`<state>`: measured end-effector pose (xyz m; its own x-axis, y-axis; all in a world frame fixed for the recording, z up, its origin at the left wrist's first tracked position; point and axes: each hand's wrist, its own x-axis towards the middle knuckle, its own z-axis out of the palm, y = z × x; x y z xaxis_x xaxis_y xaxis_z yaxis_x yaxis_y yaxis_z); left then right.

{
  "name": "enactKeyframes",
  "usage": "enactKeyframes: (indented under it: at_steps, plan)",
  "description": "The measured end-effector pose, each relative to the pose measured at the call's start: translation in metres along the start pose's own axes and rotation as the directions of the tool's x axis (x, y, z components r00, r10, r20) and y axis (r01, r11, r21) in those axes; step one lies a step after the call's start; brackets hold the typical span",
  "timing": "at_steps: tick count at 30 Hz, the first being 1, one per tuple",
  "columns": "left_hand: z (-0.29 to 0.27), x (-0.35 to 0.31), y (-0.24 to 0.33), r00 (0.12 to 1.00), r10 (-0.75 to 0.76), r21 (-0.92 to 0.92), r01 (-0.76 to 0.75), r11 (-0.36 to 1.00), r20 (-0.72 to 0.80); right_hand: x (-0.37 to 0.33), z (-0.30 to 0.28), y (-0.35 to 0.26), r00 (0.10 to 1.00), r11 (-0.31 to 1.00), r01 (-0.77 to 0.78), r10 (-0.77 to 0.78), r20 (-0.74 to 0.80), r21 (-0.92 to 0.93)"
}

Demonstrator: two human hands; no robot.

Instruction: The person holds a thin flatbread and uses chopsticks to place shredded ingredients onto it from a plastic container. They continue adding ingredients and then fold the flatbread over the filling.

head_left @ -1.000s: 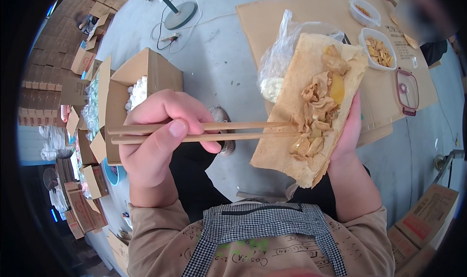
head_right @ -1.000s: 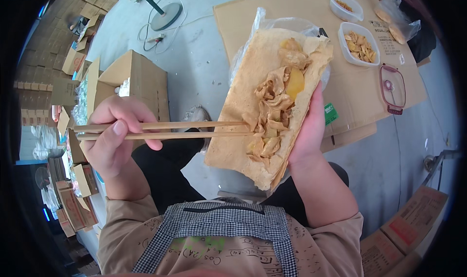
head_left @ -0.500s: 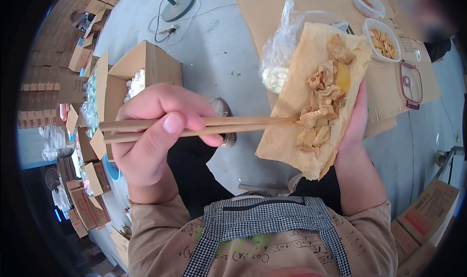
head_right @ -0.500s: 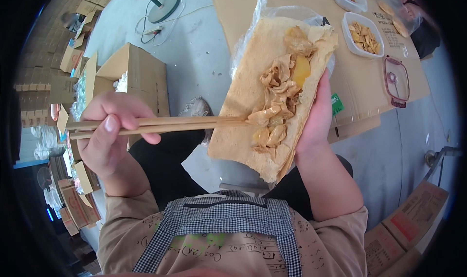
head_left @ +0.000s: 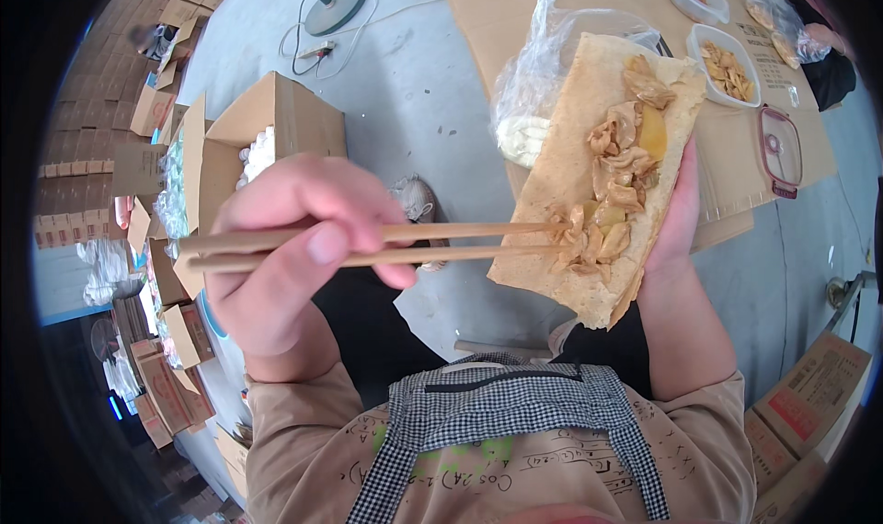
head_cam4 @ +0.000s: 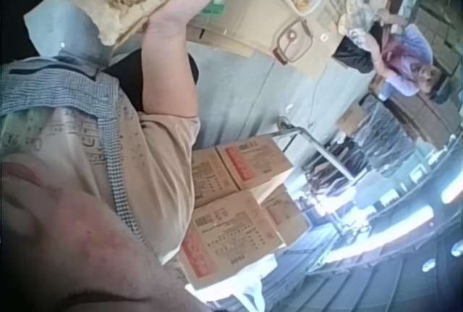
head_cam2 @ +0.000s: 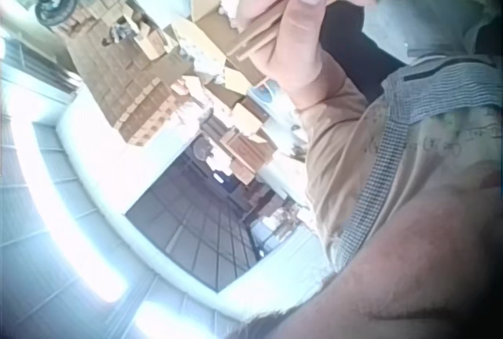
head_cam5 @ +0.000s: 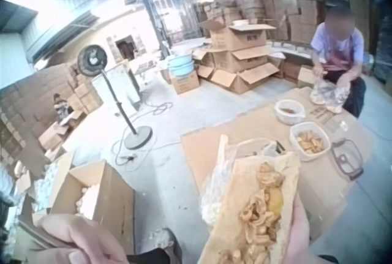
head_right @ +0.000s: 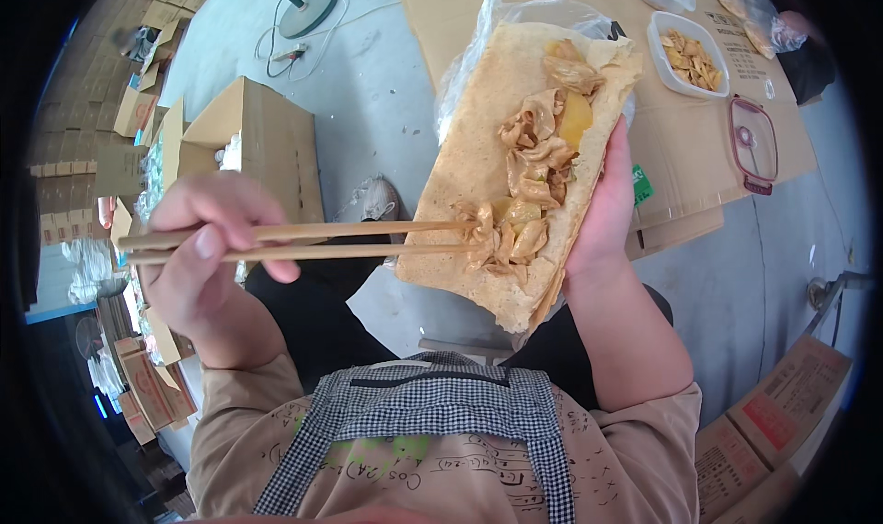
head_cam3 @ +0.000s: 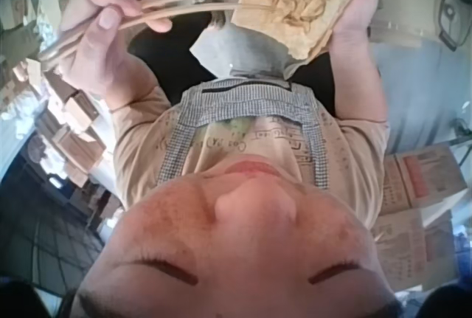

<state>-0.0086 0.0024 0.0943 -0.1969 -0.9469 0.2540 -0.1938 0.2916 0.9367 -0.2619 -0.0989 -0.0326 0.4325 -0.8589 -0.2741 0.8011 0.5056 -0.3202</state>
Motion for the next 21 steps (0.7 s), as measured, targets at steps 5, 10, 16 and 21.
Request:
enactKeyframes:
  at_steps: [5, 10, 16, 21]
  plan:
    - [0.004, 0.000, -0.007, 0.988, -0.020, -0.140, -0.002, 0.990, -0.152, 0.002, -0.001, 0.001, 1.000, 1.000, -0.013, 0.013, 0.010, -0.012]
    - [0.000, 0.009, -0.014, 0.995, 0.096, -0.072, -0.095, 0.993, 0.019, 0.001, -0.004, 0.005, 0.999, 0.998, -0.035, 0.037, 0.026, -0.054]
    - [-0.006, 0.013, -0.027, 0.992, -0.071, -0.126, 0.057, 0.990, -0.106, -0.002, -0.004, 0.007, 0.996, 0.997, -0.075, 0.075, 0.046, -0.013]
    - [-0.015, 0.013, -0.016, 0.999, -0.013, -0.173, 0.004, 0.985, -0.050, -0.003, -0.004, 0.006, 0.990, 0.995, -0.102, 0.101, 0.095, 0.005]
